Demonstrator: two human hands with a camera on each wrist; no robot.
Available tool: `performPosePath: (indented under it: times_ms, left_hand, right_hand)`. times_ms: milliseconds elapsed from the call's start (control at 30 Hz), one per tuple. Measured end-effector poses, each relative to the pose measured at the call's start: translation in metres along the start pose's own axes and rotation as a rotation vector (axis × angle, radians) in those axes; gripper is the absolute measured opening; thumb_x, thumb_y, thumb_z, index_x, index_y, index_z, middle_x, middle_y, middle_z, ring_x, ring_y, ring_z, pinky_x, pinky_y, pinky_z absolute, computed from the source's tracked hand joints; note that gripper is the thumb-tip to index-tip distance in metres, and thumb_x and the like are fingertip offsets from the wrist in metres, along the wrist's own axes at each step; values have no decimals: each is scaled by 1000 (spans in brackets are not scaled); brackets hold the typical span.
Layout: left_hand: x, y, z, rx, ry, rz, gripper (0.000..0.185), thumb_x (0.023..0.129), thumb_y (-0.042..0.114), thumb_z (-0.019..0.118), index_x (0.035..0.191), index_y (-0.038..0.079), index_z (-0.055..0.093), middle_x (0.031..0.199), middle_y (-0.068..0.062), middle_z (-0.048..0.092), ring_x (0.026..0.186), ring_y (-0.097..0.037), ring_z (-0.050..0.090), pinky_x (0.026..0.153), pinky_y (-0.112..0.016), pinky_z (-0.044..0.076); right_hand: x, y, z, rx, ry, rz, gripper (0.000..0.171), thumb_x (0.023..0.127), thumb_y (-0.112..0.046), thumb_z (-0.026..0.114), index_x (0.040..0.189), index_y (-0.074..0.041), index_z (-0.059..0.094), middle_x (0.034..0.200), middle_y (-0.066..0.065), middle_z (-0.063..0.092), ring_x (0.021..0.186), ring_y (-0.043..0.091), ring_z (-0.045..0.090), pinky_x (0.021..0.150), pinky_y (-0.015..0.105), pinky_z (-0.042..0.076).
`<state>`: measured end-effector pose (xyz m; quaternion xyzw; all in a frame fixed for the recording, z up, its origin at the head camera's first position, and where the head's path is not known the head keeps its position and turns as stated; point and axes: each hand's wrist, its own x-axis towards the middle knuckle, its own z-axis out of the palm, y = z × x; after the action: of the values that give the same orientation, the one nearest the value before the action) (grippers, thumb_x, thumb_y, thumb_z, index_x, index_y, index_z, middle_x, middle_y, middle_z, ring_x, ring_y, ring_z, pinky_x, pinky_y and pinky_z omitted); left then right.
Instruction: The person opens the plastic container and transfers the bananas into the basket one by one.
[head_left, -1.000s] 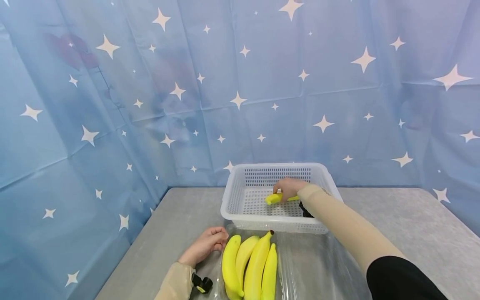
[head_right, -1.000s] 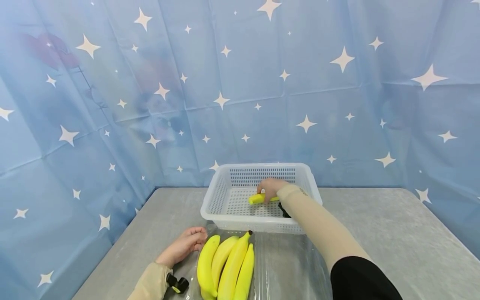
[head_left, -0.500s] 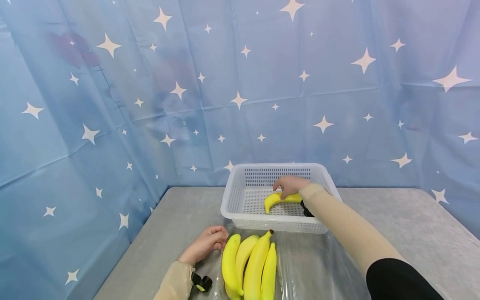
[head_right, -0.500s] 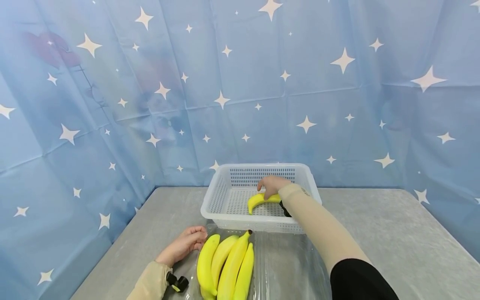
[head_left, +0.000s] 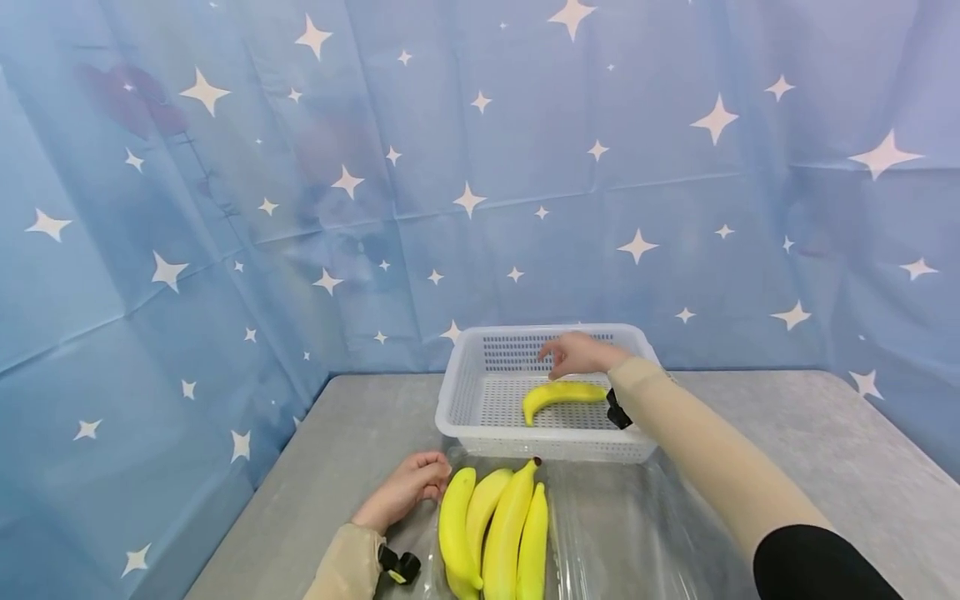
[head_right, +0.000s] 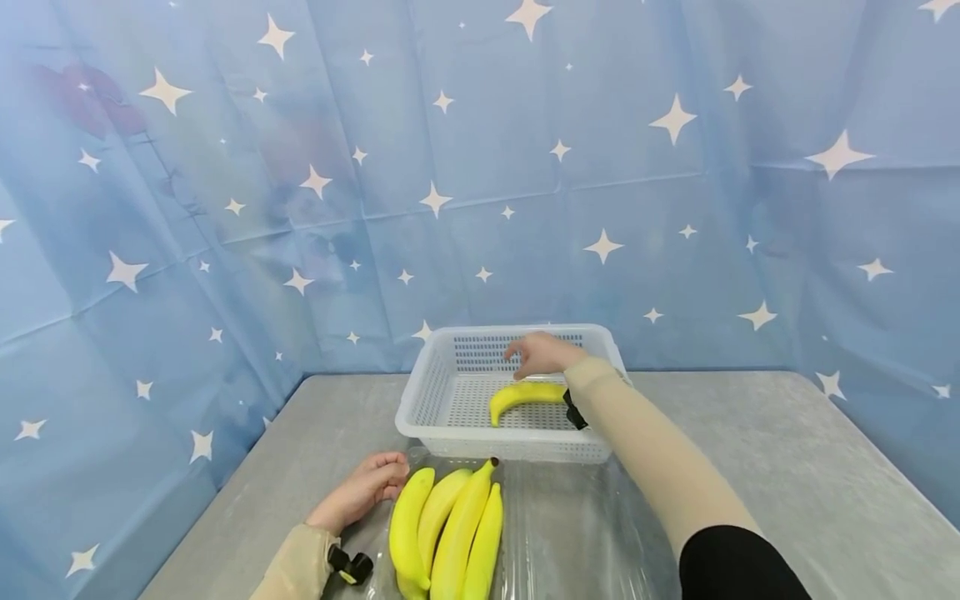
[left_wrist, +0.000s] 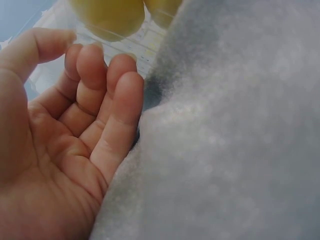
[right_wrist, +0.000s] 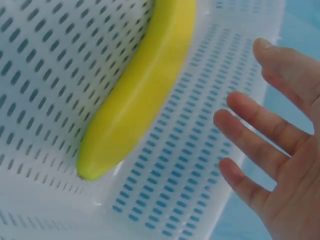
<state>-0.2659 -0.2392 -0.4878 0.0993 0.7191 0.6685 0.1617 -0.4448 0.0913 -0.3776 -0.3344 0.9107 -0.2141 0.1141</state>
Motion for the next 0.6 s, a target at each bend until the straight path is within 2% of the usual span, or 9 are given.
performPosePath:
  times_ms: [167,300,433,600]
  left_hand:
    - [-1,2,1,3,-12,-1,11,94,12,55,84,6,57,72,-1,55,64,-12,53,61,-25,50]
    - [-1,0,0,-4,-21,8,15,95,11,53,81,8,56,70,-1,54,64,-12,53,61,-26,50]
    - [-2,0,0,-8,-24,8,18,96,11,52,79,9,56,69,-1,53,62,-12,53,61,-26,51]
    - [-1,1,0,1,-29,9,17,96,12,52,79,10,57,69,0,53,63,-12,53,61,-26,51]
  right_hand:
    - [-13,-15,-10,43,59,-87,42,89,-20,70,129,-16,60,99,0,65,89,17,61,79,38,52]
    - [-24,-33,-18,70,110,-161,42,90,-22,70,130,-19,60,109,2,64,100,20,61,85,42,50]
    - [-38,-51,-22,88,123,-215,43,90,-22,70,132,-20,59,118,0,64,109,26,60,89,44,49]
    - [-58,-71,-16,81,126,-278,44,90,-25,69,133,-23,58,126,-6,59,111,20,58,91,43,48]
